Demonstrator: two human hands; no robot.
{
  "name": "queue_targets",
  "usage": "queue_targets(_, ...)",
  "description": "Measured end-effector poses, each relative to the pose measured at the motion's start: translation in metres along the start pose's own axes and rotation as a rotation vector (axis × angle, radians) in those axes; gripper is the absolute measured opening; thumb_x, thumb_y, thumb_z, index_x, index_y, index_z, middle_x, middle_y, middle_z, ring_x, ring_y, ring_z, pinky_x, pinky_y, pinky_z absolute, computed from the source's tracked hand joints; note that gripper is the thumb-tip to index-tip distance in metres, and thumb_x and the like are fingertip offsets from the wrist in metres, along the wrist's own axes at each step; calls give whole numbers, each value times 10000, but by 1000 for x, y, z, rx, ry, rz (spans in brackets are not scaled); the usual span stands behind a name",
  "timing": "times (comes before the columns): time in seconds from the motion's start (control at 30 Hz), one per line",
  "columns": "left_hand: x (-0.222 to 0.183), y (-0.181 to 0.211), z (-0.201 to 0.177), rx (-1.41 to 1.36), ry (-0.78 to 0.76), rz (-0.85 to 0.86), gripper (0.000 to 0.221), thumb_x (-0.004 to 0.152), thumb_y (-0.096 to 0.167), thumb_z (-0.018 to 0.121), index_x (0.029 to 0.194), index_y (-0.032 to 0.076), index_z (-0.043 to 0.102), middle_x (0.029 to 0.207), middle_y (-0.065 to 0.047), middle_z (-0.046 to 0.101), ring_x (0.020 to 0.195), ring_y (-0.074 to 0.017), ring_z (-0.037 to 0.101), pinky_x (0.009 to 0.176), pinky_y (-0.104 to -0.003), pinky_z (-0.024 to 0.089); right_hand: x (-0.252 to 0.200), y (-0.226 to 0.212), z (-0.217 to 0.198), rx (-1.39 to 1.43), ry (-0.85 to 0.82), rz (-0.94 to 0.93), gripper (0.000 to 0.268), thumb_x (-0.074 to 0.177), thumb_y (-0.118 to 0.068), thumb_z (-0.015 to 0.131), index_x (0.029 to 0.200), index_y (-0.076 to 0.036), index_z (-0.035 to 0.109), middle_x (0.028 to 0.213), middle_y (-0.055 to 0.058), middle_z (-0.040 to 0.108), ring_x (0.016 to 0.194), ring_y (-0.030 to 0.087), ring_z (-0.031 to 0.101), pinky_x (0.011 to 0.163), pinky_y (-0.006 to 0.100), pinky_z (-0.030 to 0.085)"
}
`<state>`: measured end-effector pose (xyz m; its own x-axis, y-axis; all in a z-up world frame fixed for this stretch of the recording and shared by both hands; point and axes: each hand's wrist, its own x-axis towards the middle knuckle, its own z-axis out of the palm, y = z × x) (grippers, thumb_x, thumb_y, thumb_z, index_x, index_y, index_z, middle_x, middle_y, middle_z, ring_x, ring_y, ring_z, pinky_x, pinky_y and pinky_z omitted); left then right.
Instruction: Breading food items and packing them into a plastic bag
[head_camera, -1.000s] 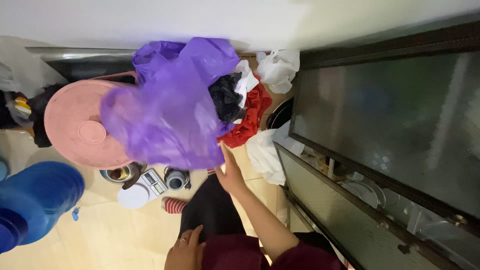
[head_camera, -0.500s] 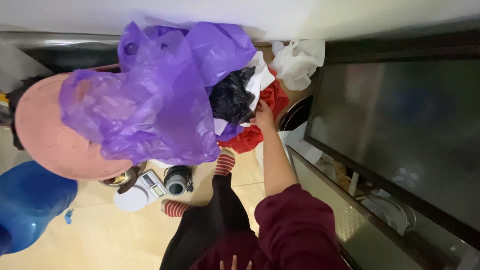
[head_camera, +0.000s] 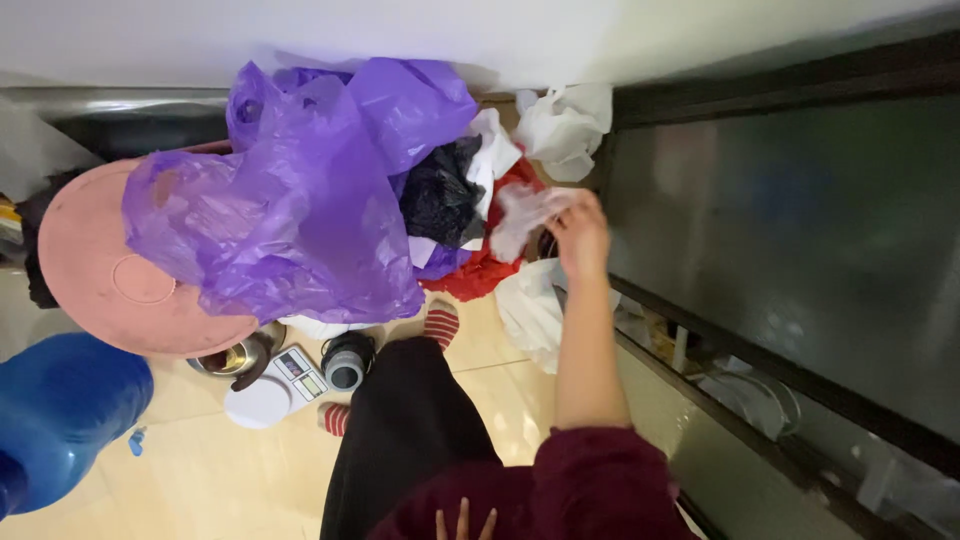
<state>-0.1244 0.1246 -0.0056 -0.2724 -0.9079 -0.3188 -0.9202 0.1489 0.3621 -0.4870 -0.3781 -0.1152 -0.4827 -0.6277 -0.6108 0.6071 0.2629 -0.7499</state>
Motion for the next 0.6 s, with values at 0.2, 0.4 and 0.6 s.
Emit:
queue_targets(0.2,43,-9,-63,33,257,350,465,1071,151,314,1421,285,589,1536,161,488,1403,-272,491,1131,-603,397,-152,-160,51,315,-388,-212,196,879,-157,705,1070,-169,667,861,8,740,984,256,644,1072,480,382)
queue_targets(0.4,145,-67,-151,-867,-670,-200,569,941,494,651,1419,189,606,1448,-35,658,1352,-189,619,1159,-326,418,-254,-186,34,632,-505,-118,261,869,-115,683,1129,-133,693,625,-35,594,715,138,668,1246,569,183)
queue_targets(0.6,260,-37,-458,-1685,-418,-28,1165,762,495,765,1646,205,64,1621,-180,393,1412,-287,522,1151,-421,413,-390,-164,133,588,-487,-52,310,826,-105,689,1134,-113,662,702,-15,608,679,149,633,1031,484,363)
